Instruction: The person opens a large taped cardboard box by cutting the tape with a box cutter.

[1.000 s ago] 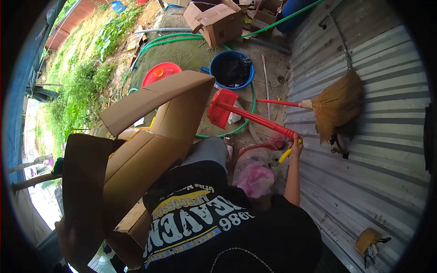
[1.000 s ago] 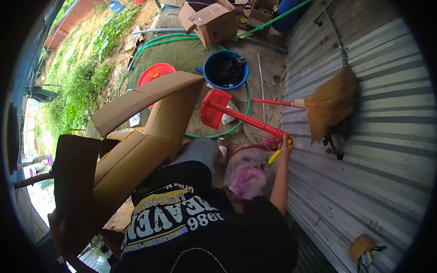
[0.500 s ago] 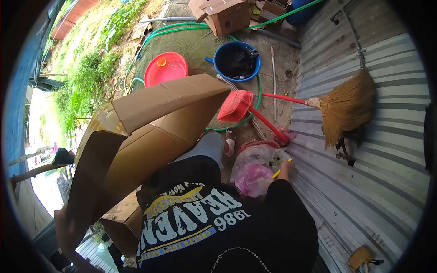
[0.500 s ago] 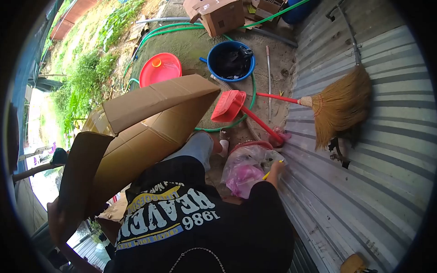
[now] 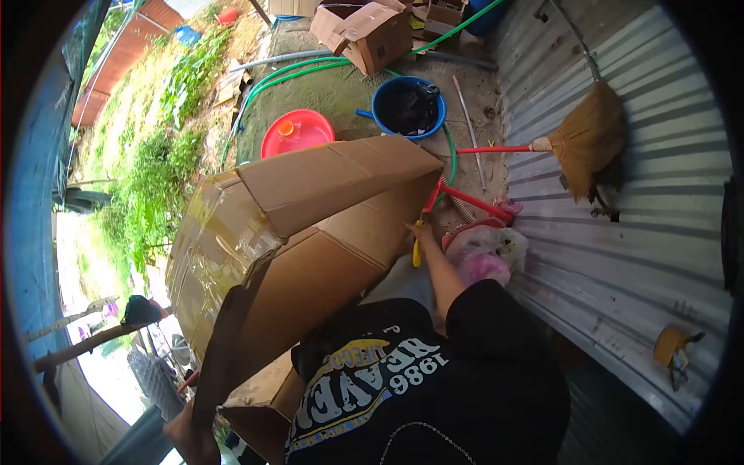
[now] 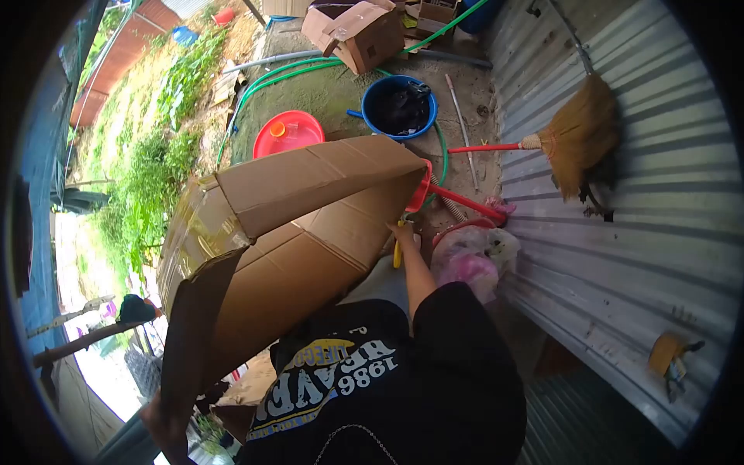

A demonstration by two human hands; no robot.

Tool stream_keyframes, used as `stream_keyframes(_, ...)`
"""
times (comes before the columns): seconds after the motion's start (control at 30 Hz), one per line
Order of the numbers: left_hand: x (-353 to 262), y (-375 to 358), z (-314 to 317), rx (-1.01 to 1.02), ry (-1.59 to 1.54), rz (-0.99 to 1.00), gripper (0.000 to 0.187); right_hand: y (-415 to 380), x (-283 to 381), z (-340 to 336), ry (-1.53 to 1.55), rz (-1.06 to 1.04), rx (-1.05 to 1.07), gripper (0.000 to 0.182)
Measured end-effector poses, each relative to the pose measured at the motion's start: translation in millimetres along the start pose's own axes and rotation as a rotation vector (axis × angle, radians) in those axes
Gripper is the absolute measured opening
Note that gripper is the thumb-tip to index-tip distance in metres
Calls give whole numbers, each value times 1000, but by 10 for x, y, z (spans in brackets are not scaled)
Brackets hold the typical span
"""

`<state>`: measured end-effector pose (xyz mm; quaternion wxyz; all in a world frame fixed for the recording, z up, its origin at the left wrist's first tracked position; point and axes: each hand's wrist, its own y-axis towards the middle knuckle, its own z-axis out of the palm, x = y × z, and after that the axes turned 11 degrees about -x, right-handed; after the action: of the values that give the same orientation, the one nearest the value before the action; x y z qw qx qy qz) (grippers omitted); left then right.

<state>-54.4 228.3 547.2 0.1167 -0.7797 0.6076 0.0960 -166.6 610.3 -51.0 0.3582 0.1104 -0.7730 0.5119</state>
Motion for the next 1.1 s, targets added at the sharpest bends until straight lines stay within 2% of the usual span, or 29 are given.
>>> stream_keyframes(0.03,27,-12,-63,6,-24,-58,41,-138,-61,112,104,93,-31,26)
stream_keyframes(0.1,150,16,-258,-20,72,-4,38,-360,-296,202,214,88,-95,25)
stream_keyframes(0.17,305,53,-431,-74,166,61,36,-411,-560,239,264,328,-175,26)
stream_keyframes(0.3,585,129,-800,-223,306,165,32,-822,-603,106,338,302,-96,26)
stream_keyframes(0.37,682,203,-919,-292,367,226,29,-1010,-723,73,322,154,-96,25)
stream_keyframes(0.4,740,244,-983,-328,387,263,28,-1073,-760,62,343,145,-100,25)
stream_keyframes(0.47,768,340,-1021,-388,417,350,26,-1204,-891,45,427,22,-174,24)
stream_keyframes(0.53,774,445,-1083,-410,427,479,24,-1463,-859,2,499,27,-275,23)
stream_keyframes(0.6,666,426,-1025,-384,405,692,23,-1741,-765,-79,716,5,-398,22)
stream_keyframes(0.63,578,388,-963,-324,364,819,22,-1855,-724,-138,878,-28,-434,22)
stream_keyframes(0.67,471,321,-913,-172,248,956,24,-1952,-718,-191,985,-72,-479,23)
stream_keyframes(0.7,338,140,-834,-122,299,960,30,-2076,-731,-271,1082,-119,-524,25)
stream_keyframes(0.77,467,69,-768,-97,335,1262,32,-2535,-651,-456,1213,-136,-605,24)
stream_keyframes(0.83,606,-107,-768,-73,362,1378,34,-2814,-894,-666,1317,-166,-713,23)
stream_keyframes(0.93,845,-271,-714,-116,341,1540,39,-3449,-1322,-992,1444,-202,-749,22)
stream_keyframes(0.97,905,-316,-705,-114,327,1597,41,-3646,-1515,-1018,1404,-186,-784,22)
stream_keyframes(1.03,1010,-309,-805,-53,337,1556,35,-3913,-1624,-1097,1380,-225,-853,21)
stream_keyframes(1.1,1145,-156,-901,10,220,1590,27,-4144,-1702,-1113,1234,-160,-854,17)
